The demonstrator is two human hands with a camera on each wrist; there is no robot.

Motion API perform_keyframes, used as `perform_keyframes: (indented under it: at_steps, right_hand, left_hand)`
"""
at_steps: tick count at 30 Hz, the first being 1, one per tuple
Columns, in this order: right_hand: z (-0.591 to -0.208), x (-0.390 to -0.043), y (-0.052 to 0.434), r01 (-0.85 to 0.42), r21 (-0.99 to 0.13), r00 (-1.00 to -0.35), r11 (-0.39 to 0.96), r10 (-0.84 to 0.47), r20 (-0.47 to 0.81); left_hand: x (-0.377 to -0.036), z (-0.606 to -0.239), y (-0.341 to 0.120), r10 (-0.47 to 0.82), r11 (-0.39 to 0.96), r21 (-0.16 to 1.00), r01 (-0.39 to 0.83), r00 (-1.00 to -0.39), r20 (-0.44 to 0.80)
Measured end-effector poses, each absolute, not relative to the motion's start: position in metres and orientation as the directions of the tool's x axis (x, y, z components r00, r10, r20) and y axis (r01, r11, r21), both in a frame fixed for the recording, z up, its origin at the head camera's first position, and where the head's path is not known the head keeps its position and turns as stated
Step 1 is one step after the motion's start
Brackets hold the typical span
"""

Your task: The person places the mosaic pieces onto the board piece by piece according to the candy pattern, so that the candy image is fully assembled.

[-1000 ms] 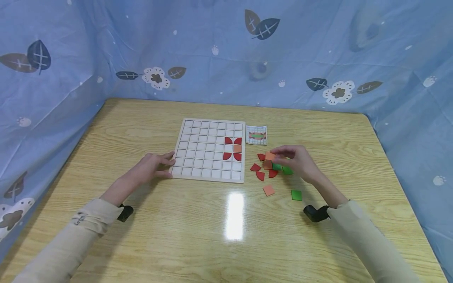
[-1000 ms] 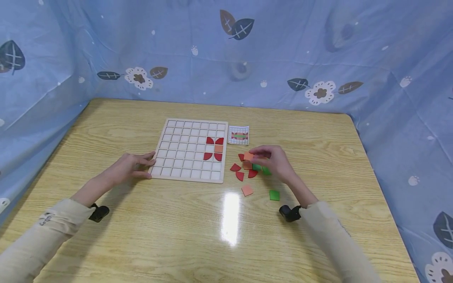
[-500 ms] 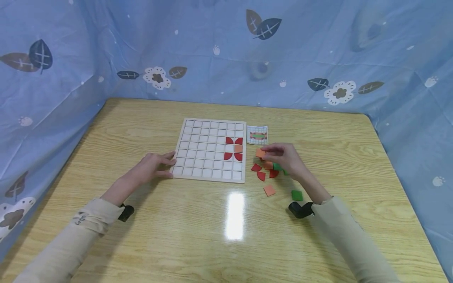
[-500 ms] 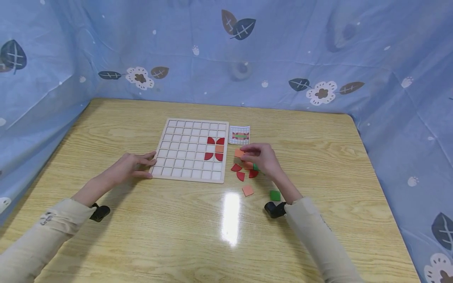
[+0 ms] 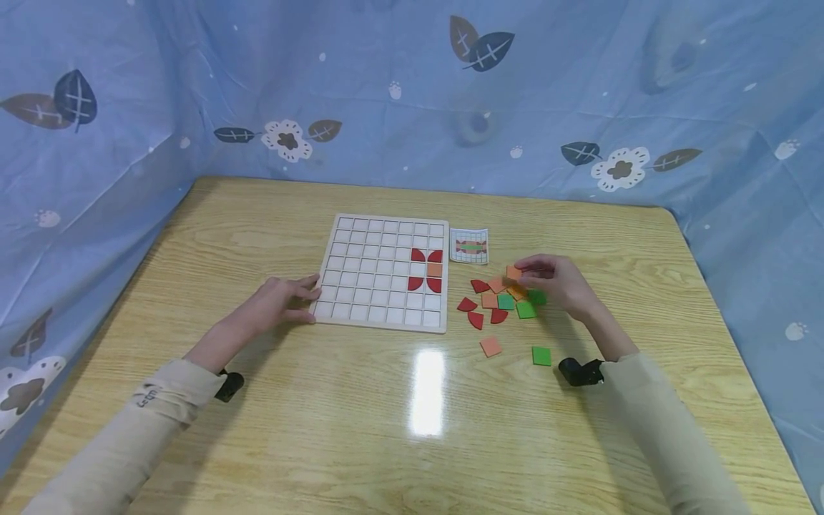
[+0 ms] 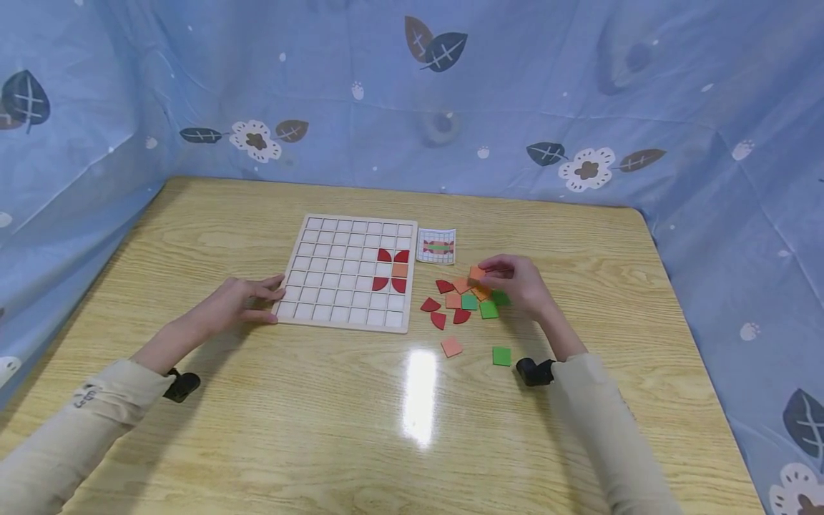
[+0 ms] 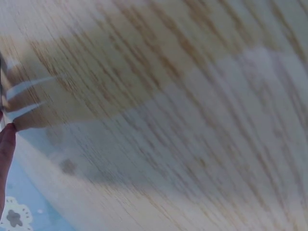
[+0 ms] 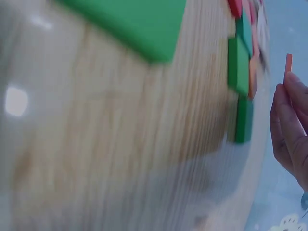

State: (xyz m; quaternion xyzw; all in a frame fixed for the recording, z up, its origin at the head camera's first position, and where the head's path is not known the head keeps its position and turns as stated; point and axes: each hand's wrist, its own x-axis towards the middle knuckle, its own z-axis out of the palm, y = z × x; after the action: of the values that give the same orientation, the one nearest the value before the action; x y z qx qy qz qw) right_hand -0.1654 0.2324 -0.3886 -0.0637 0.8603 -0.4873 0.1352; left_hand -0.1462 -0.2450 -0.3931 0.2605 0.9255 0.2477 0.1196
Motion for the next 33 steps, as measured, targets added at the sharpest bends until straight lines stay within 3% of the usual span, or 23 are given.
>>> perform_keyframes:
  at_steps: [13, 33]
  right_hand:
    - [-0.398, -0.180, 0.252, -0.048, -0.788, -0.967, 0.613, -0.225, -0.116]
    - [-0.396, -0.174, 0.266, -0.017, -0.788, -0.946, 0.615, -0.265, -0.186]
  left_hand:
    - [-0.146, -0.392, -0.244, 0.538, 0.754, 0.507, 0.418, -0.836, -0.110]
    - [-0.146, -0.394, -0.245, 0.543, 0.750, 0.499, 0.435, -0.835, -0.090]
